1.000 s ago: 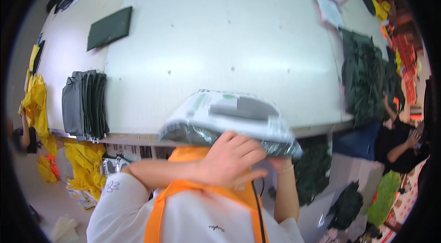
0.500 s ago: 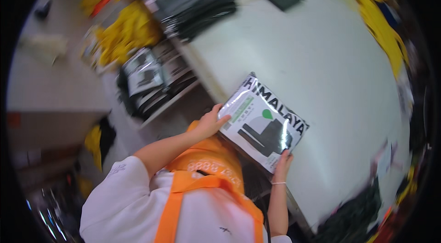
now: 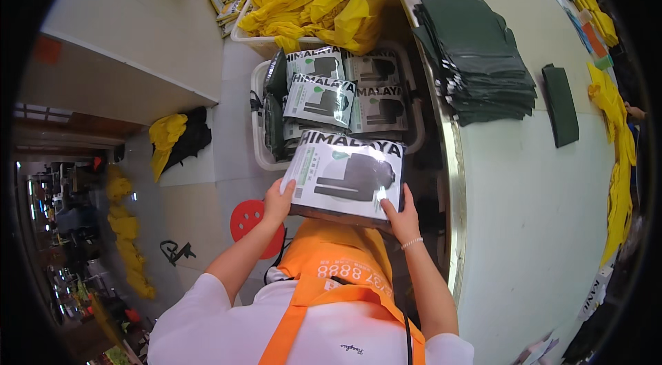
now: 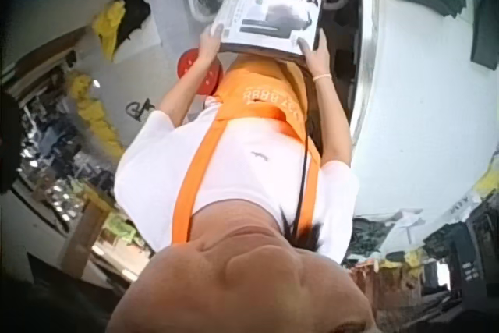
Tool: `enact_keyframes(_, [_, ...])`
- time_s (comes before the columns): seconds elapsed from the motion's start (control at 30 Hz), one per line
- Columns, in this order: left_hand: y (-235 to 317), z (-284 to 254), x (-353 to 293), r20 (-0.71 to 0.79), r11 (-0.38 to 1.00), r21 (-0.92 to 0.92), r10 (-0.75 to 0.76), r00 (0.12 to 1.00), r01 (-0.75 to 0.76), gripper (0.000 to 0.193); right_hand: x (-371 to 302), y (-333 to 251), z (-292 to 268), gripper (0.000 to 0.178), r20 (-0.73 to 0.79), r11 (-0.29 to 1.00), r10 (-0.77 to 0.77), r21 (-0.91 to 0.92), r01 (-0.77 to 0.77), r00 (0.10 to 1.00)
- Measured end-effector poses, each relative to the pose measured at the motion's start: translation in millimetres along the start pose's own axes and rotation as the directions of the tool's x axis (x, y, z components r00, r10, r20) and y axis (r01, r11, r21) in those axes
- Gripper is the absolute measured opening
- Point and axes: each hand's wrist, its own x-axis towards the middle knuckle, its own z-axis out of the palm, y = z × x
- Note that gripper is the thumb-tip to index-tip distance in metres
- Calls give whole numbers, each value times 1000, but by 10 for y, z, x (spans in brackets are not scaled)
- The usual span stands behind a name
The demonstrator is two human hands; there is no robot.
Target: The person folds a dark green jacket on a white table. They smooth the fabric, fold the sleeves inward, fold the body in half, and then fold it again into a compact rectangle. The folded jacket is placed on a stack of similar items.
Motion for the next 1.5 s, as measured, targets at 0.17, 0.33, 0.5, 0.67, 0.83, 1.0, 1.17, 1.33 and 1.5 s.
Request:
enact_keyframes(0.17, [361, -95, 1107, -67, 998, 44, 37, 997, -34, 37, 1106, -447, 351, 76, 1, 996, -89, -6, 89, 996])
enact_keyframes(0.33, [814, -126, 2325, -87, 981, 77, 183, 979, -176, 49, 2144, -1128, 489, 78, 1, 974, -219, -63, 219, 976])
enact_keyframes(0.5, [726, 35, 2986, -116, 860, 510, 98, 988, -26, 77, 2335, -1198, 615, 63, 183, 804, -42, -578, 143, 982])
enact_keyframes(0.67, [106, 343, 2785, 299, 931, 363, -69, 952, -47, 69, 1449, -105, 667, 44, 136, 940, 104, -336, -53, 985])
enact_keyframes(0.83, [-151, 1069, 1889, 602, 832, 510, -161, 782, -221, 64, -140, 1153, 670, 38, 12, 855, 428, -330, -400, 904])
enact_keyframes(1.0, [484, 1931, 772, 838, 676, 115, 327, 436, -728, 43, -1594, 2130, 794, 36, -242, 711, 682, -4, -704, 690])
enact_keyframes(1.17, [1558, 2711, -1107, 622, 15, -507, 699, -353, -862, 39, -2649, 3016, 1116, 29, -342, 518, 855, 590, -619, 389])
enact_keyframes(1.33, [1361, 3435, -3099, 587, -183, -640, 511, -628, -747, 64, -3641, 4016, 1440, 22, -406, 532, 846, 609, -589, 345])
enact_keyframes(1.5, [734, 3885, -4692, 641, -362, -533, 418, -644, -765, 83, -4576, 5521, 1484, 21, -346, 376, 925, 785, -492, 156])
